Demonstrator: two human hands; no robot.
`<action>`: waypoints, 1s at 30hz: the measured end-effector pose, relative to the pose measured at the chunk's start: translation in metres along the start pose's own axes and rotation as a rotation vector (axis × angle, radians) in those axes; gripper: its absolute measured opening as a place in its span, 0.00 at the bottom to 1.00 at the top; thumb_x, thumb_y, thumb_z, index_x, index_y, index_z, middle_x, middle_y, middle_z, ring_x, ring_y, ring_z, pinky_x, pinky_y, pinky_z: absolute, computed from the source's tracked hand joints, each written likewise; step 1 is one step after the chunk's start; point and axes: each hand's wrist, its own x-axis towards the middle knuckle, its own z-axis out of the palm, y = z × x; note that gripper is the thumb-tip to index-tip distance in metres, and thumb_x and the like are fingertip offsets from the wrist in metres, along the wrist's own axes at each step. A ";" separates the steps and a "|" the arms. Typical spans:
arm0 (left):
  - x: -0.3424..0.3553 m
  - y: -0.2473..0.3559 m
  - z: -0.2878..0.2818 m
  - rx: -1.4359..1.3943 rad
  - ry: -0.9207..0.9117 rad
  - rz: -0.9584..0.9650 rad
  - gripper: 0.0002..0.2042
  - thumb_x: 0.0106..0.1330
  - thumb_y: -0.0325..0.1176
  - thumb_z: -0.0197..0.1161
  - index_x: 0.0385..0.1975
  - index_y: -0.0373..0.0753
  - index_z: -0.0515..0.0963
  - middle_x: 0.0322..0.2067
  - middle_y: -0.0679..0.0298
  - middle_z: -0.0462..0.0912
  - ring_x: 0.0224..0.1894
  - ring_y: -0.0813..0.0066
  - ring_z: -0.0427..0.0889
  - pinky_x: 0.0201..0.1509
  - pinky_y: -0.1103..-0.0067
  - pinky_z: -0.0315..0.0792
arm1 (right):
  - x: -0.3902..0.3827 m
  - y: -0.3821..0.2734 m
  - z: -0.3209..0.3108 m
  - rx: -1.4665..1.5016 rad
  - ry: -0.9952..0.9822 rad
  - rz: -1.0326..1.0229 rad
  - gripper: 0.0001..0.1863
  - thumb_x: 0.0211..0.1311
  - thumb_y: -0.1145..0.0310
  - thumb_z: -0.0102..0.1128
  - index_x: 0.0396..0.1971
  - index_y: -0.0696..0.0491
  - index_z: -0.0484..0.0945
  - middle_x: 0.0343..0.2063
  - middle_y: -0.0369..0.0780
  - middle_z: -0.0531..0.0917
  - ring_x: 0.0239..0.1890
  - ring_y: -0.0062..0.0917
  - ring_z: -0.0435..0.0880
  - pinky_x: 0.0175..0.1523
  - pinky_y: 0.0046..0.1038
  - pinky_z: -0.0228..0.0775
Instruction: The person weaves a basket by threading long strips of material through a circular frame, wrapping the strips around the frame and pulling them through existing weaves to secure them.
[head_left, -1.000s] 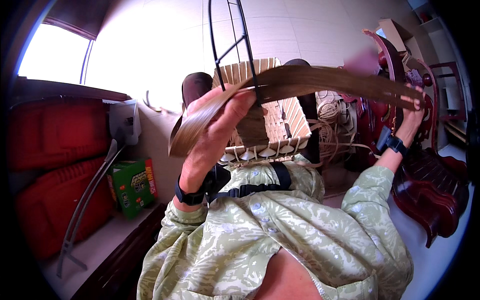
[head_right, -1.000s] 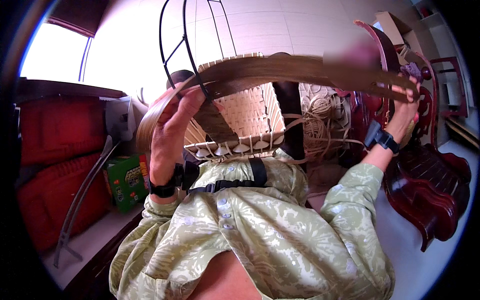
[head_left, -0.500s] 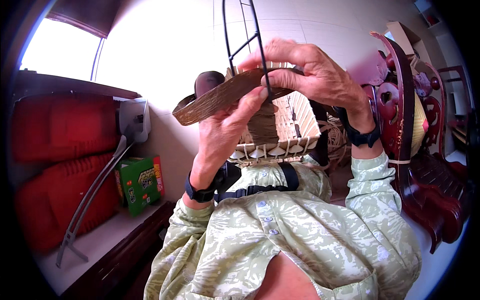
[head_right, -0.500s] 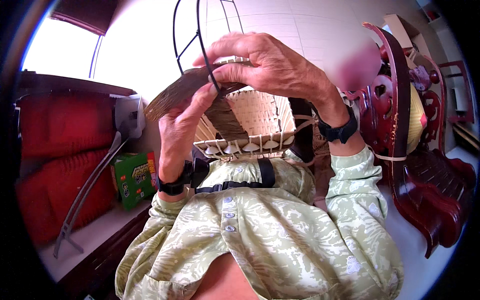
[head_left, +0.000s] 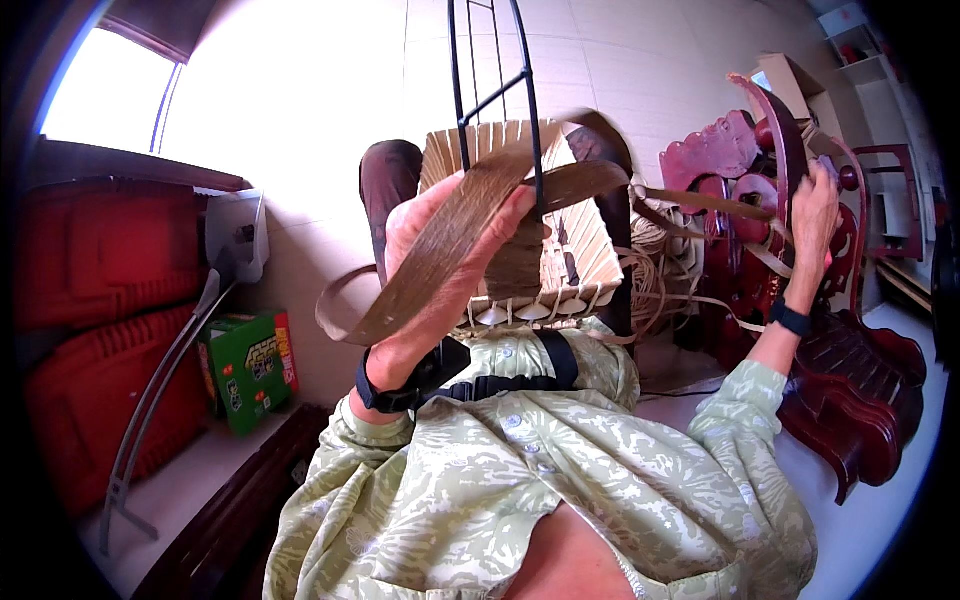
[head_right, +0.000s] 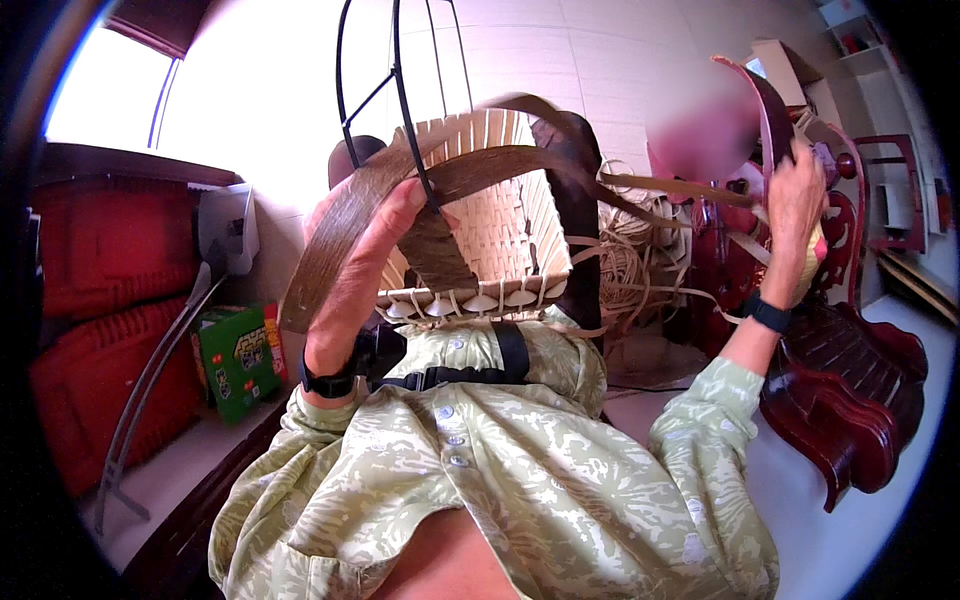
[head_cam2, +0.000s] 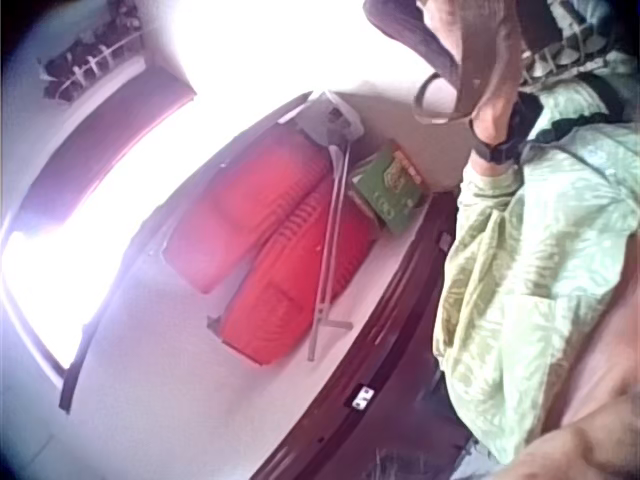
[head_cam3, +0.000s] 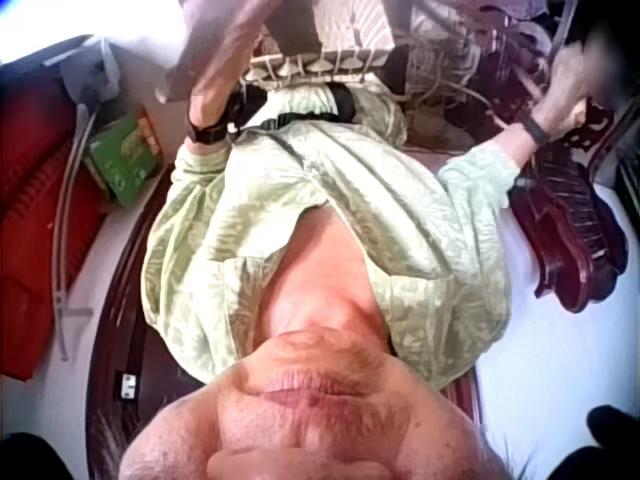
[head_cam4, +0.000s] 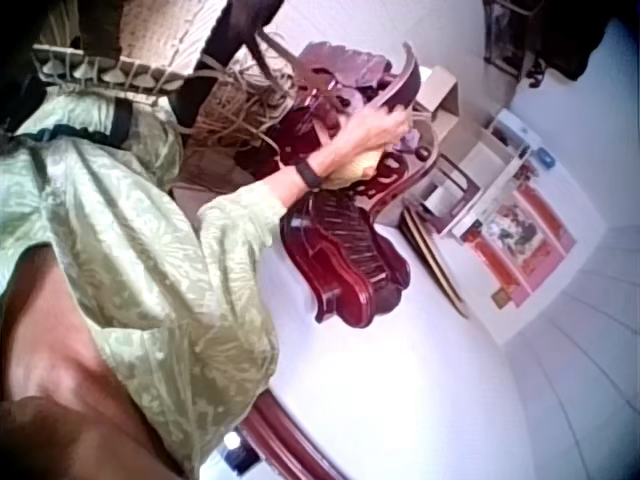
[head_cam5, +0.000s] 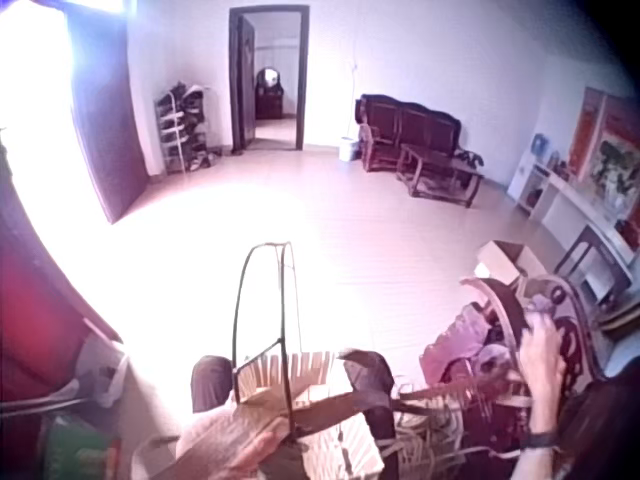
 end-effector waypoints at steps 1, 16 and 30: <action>0.003 0.007 0.000 0.169 -0.012 -0.052 0.10 0.64 0.33 0.65 0.41 0.35 0.82 0.29 0.69 0.84 0.30 0.89 0.77 0.34 0.88 0.70 | -0.007 -0.055 -0.030 0.472 0.055 -0.134 0.19 0.68 0.63 0.49 0.55 0.54 0.75 0.54 0.45 0.77 0.57 0.36 0.75 0.61 0.33 0.63; -0.012 -0.001 -0.002 0.050 0.104 -0.022 0.09 0.62 0.31 0.67 0.39 0.34 0.82 0.29 0.70 0.83 0.31 0.88 0.77 0.36 0.87 0.71 | -0.041 -0.215 -0.042 1.439 -0.709 -0.500 0.12 0.63 0.62 0.60 0.34 0.57 0.82 0.28 0.32 0.82 0.34 0.15 0.78 0.42 0.19 0.71; -0.005 -0.002 -0.001 -0.224 -0.020 0.002 0.09 0.65 0.26 0.63 0.42 0.31 0.80 0.32 0.69 0.83 0.34 0.88 0.77 0.40 0.90 0.71 | -0.034 -0.211 -0.071 1.313 -0.547 -0.621 0.17 0.64 0.58 0.59 0.47 0.51 0.80 0.44 0.36 0.82 0.47 0.22 0.80 0.53 0.25 0.70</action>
